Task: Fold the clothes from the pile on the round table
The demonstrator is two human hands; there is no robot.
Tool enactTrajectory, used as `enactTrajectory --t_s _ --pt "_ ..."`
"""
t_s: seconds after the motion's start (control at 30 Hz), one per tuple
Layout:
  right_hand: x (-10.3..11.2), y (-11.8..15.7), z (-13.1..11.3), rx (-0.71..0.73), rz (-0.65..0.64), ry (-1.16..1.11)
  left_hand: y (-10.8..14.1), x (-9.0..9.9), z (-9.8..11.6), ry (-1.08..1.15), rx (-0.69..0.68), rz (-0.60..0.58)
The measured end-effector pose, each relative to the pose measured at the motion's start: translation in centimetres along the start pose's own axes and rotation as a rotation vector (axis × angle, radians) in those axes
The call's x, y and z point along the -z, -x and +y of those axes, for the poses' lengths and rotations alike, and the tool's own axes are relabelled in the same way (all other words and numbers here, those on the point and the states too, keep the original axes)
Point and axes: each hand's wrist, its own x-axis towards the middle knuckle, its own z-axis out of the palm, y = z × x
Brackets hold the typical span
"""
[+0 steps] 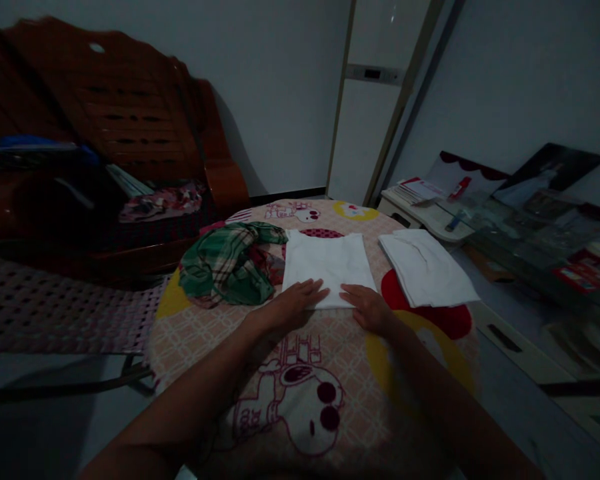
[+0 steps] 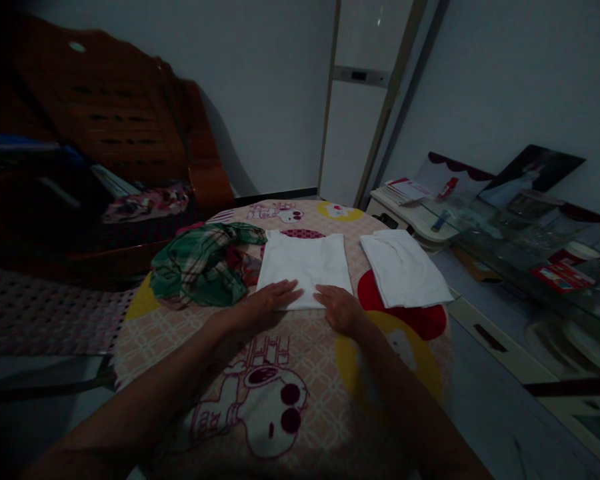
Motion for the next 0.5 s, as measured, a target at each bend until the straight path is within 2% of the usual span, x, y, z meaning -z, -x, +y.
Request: enactTrajectory --t_s 0.2,0.37,0.5 --pt "-0.1 0.4 0.8 -0.114 -0.003 0.051 0.3 0.1 0.3 -0.029 0.074 0.035" --pt "1.2 0.2 0.7 -0.13 -0.002 0.008 1.4 2.4 -0.4 0.077 0.08 0.075" --pt "2.5 0.7 -0.2 -0.16 -0.074 -0.016 2.9 3.3 -0.2 0.1 0.025 0.069"
